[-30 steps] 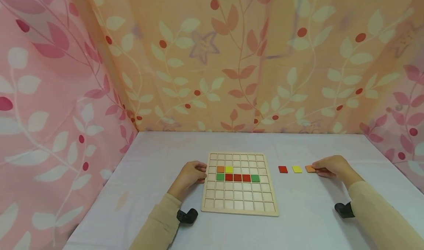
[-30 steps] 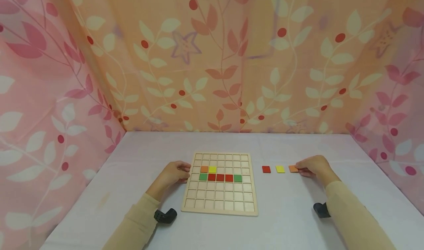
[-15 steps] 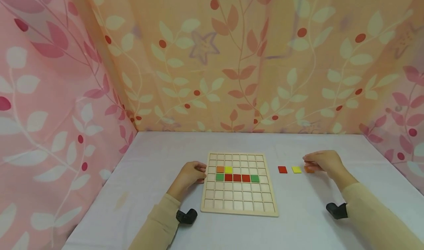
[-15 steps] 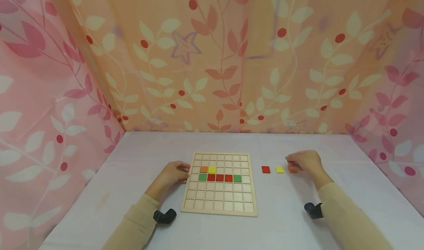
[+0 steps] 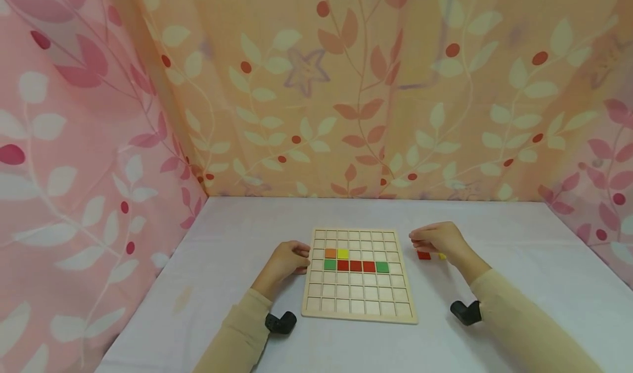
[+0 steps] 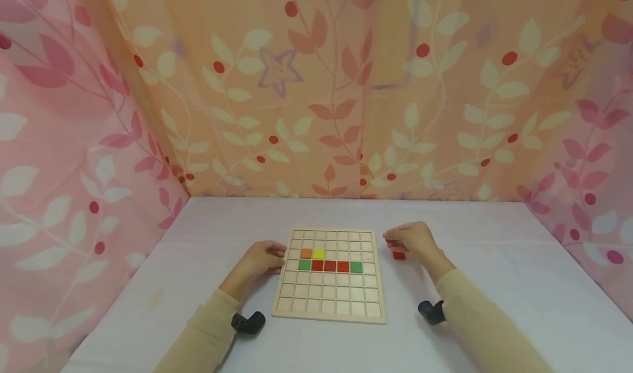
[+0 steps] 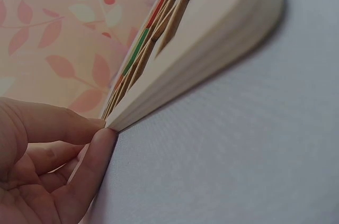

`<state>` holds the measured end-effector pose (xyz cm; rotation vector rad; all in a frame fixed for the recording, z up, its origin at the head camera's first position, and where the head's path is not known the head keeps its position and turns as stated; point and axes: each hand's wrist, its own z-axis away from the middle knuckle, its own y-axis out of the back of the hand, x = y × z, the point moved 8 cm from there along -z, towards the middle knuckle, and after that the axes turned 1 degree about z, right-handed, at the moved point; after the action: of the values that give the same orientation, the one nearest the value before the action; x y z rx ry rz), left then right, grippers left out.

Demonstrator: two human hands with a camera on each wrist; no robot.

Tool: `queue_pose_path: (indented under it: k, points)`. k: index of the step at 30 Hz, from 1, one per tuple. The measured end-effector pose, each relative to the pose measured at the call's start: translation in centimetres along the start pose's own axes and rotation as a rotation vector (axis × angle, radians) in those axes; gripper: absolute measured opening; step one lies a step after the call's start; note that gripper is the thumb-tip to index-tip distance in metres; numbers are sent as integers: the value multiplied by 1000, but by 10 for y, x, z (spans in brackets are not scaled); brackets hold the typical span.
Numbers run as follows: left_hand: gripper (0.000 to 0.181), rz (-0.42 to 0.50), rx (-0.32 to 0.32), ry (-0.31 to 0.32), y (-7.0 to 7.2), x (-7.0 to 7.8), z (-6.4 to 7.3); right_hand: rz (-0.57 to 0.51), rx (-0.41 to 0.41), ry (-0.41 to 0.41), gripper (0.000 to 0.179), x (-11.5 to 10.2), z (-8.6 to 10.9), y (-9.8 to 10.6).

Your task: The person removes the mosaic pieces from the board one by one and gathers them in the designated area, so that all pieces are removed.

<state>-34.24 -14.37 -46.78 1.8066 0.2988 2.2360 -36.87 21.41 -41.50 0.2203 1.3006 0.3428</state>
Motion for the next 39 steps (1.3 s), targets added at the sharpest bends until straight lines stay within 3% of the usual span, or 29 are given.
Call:
queue_pose_path:
  k: [20,31,39]
  points:
    - [35,38,-24,-10,-1,3,2,-38,-128,100,27,-23,-9,-79]
    - [35,29,-15,4,0,2,-1,-70,-164,21,27,-28,-13,-110]
    - [35,16,-21,-1,-1,2,1,-55,-151,-14,17,-25,-17,-127]
